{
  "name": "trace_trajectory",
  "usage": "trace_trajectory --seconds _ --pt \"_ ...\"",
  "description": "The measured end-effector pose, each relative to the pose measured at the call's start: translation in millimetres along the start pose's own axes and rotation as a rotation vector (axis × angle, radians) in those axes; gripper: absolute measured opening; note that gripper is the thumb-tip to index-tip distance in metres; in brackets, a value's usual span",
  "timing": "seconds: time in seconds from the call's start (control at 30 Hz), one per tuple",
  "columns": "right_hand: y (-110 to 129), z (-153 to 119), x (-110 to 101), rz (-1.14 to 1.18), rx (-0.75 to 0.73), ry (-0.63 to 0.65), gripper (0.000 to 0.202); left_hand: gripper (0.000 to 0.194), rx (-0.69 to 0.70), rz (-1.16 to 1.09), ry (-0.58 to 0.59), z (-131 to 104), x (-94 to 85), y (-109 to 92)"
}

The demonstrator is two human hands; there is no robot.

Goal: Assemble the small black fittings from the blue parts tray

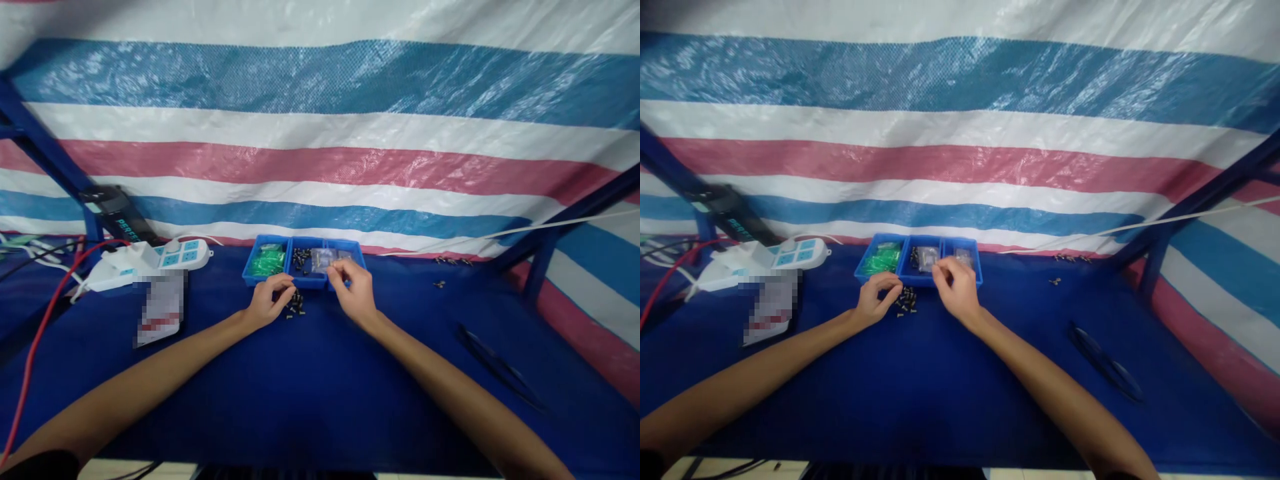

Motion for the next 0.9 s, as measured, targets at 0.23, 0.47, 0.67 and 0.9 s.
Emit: trace_trajectory --seconds 0.23,0.47,0.67,0.9 --pt "-36.2 27.8 -34.6 -0.451 0.15 -0.031 0.02 0.025 0.032 -0.02 -0.005 -0.4 1.5 -1.1" --pt "-1.5 9.8 19.5 -0.305 -0.061 0.333 0.015 0.022 0.016 0.002 -0.037 -1.5 -1.9 0.2" --pt "5.7 -36.0 79.6 -0.41 -0.092 0.752 0.015 0.02 -0.037 -0.033 -0.021 -2.9 -1.1 5.1" --pt "-1.3 -49.7 89.0 -0.593 -0.009 0.749 0.031 0.016 -0.026 -0.013 -0.012 -0.3 -1.7 2.0"
Point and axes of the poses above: each hand's wrist, its own z-axis towards the middle knuckle, its own x-axis out of the palm, y = z × x, the point moved 9 cm from there along z, towards the middle knuckle, and after that the axes turned 3 degrees about y, right-handed, at the moved point
